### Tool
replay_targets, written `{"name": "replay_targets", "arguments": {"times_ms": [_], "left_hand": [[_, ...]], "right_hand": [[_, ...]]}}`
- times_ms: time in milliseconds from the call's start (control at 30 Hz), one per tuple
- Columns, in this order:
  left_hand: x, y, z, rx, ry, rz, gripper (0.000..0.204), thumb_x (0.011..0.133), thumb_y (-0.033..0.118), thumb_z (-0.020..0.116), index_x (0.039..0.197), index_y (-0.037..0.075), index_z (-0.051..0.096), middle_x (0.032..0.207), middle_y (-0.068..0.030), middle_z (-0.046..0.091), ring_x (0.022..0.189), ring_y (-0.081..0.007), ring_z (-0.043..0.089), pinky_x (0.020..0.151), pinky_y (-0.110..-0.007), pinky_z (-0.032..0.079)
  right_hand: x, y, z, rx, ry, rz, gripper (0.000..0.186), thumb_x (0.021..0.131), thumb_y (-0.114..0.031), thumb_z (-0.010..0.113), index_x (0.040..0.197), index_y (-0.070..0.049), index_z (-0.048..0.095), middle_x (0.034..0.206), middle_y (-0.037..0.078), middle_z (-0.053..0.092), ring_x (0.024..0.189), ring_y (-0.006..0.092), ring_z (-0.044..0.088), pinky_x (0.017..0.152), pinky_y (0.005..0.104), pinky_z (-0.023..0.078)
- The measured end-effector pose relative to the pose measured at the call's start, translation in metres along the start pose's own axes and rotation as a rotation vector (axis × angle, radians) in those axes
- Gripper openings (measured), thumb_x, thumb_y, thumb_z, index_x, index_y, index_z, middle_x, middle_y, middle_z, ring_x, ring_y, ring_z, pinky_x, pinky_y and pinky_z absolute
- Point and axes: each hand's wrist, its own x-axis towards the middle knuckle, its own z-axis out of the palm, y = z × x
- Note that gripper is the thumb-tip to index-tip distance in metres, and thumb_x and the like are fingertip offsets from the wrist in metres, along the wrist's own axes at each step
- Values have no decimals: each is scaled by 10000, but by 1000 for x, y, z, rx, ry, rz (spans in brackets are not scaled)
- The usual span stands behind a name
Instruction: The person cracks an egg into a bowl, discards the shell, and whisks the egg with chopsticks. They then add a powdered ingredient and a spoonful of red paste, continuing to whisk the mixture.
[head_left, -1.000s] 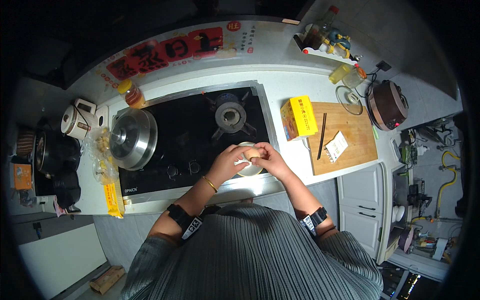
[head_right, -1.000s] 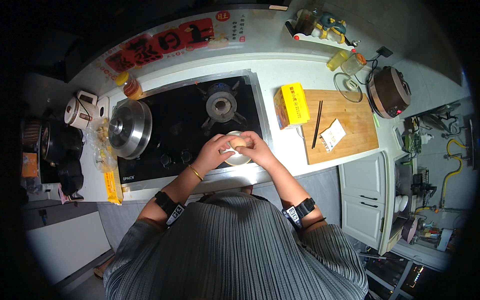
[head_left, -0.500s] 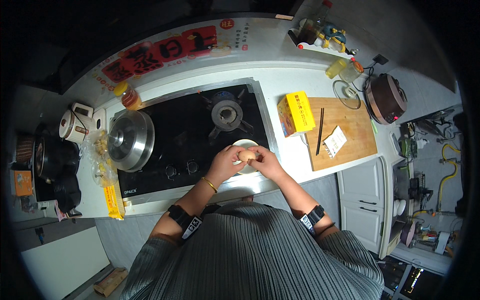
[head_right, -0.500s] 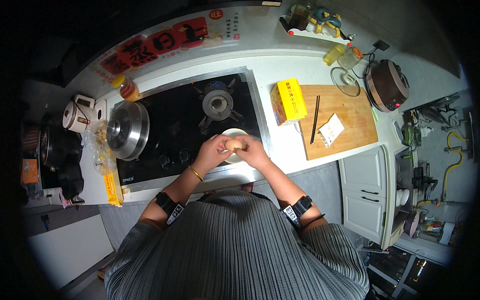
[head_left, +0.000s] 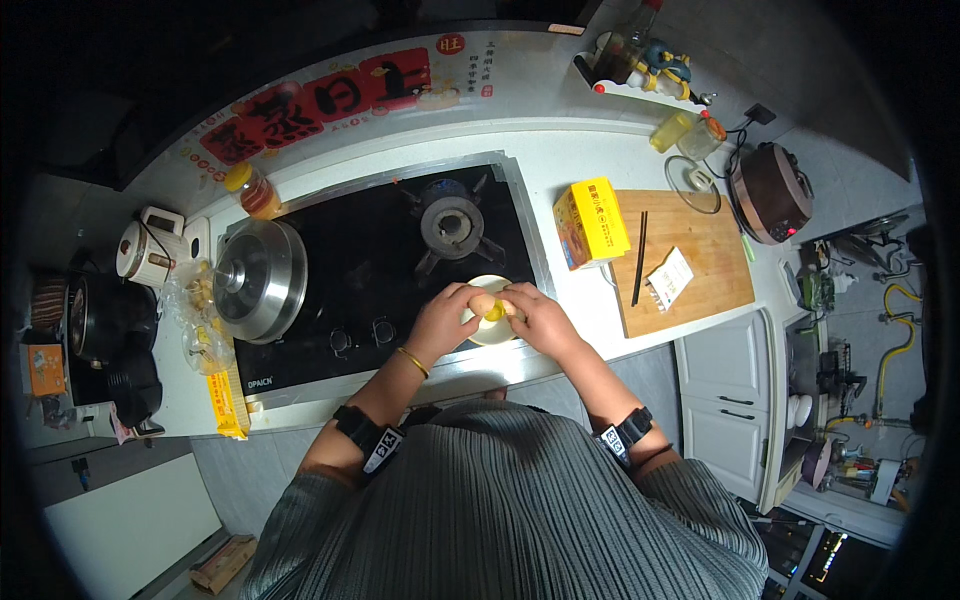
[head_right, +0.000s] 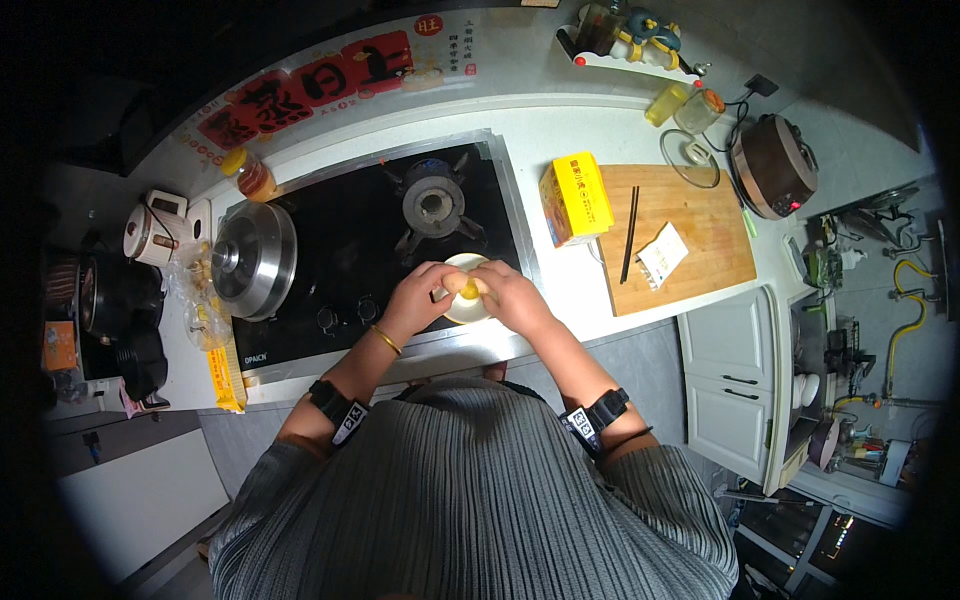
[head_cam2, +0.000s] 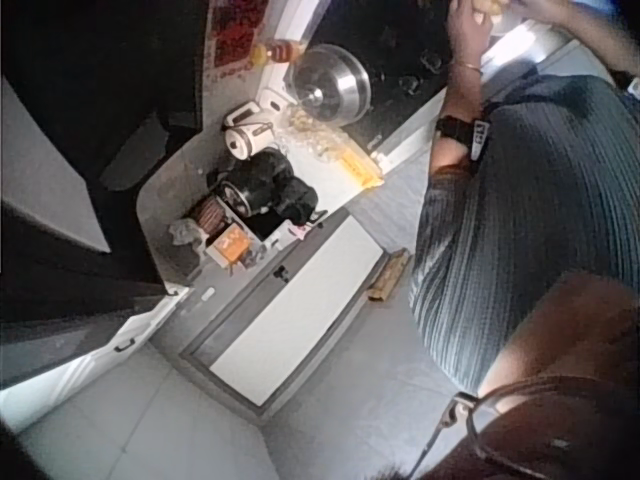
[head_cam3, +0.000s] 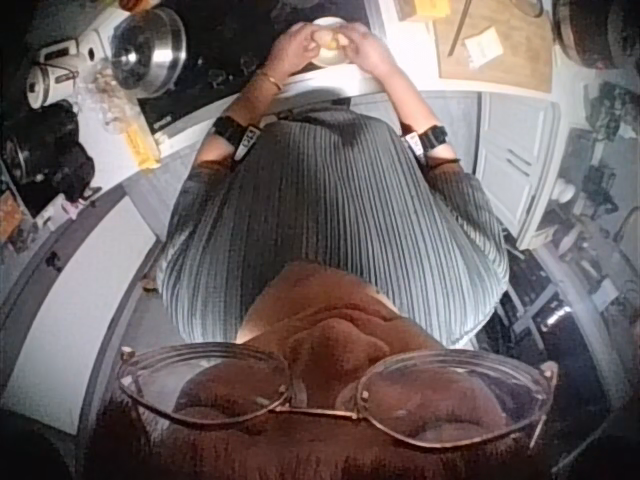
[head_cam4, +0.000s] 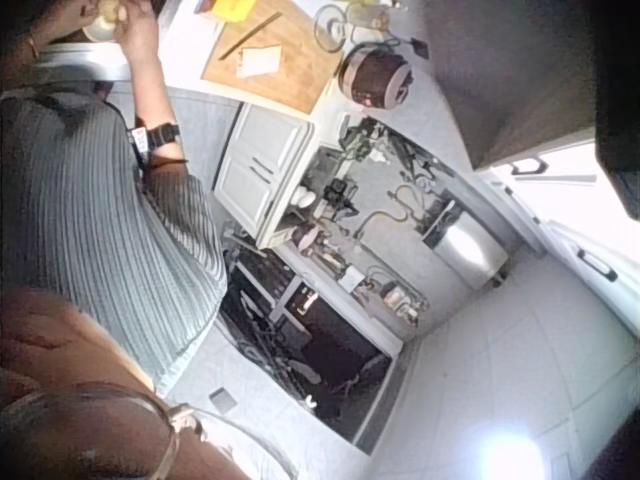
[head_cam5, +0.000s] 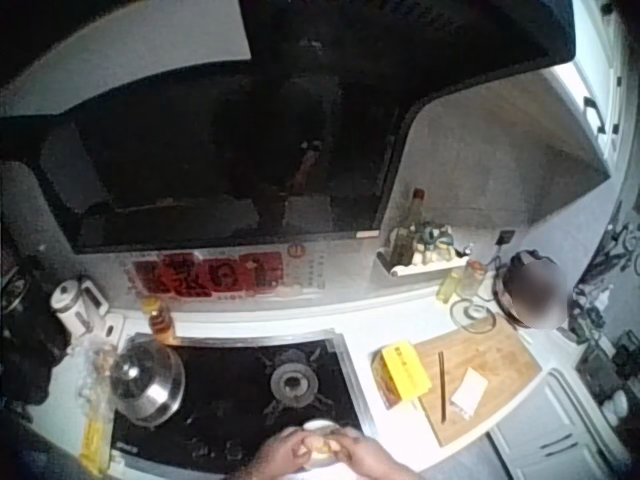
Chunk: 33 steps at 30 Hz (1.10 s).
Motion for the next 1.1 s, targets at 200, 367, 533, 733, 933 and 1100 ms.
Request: {"name": "replay_targets", "arguments": {"times_ms": [200,367,533,733,933,1100], "left_hand": [[2,12,-14,267,-2,128,360,740,102,657,1095,119,600,1096,-50,565,967,-250,580,838,-355,482],[9,30,-32,398,35,263,339,748,67,633,1080,133,617,1078,-19,574,957,-211,573,840,-334,472],[10,54,-52,463,75,441,301,765,81,625,1058,150,641,1058,-7,593,946,-188,575,830,-317,467],[12,80,-69,558,96,637,295,789,133,606,1079,170,645,1065,-10,607,952,-178,581,822,-308,462],[12,91,-76,587,144,733,333,758,152,615,1091,161,618,1086,15,590,937,-142,588,811,-280,457],[12,92,-77,595,155,748,339,754,158,621,1092,164,617,1078,9,594,920,-143,593,802,-280,457]], "right_hand": [[-4,-15,-15,-221,44,-94,339,745,-43,621,1083,-67,610,1090,107,579,947,284,600,798,350,512],[-4,-31,-35,-299,120,-211,347,737,-58,648,1080,-94,613,1094,99,583,944,271,602,777,349,515],[-8,-48,-60,-351,168,-306,393,693,-22,657,1070,-125,614,1114,94,579,964,272,595,789,356,509],[-8,-58,-76,-382,244,-395,374,711,-69,618,1079,-139,615,1127,85,579,990,268,586,799,356,505],[-8,-59,-81,-380,281,-415,384,701,-61,637,1077,-138,617,1120,92,583,988,269,588,793,355,506],[-6,-61,-82,-325,305,-426,393,692,-40,649,1072,-140,619,1120,99,582,986,272,591,791,354,508]]}}
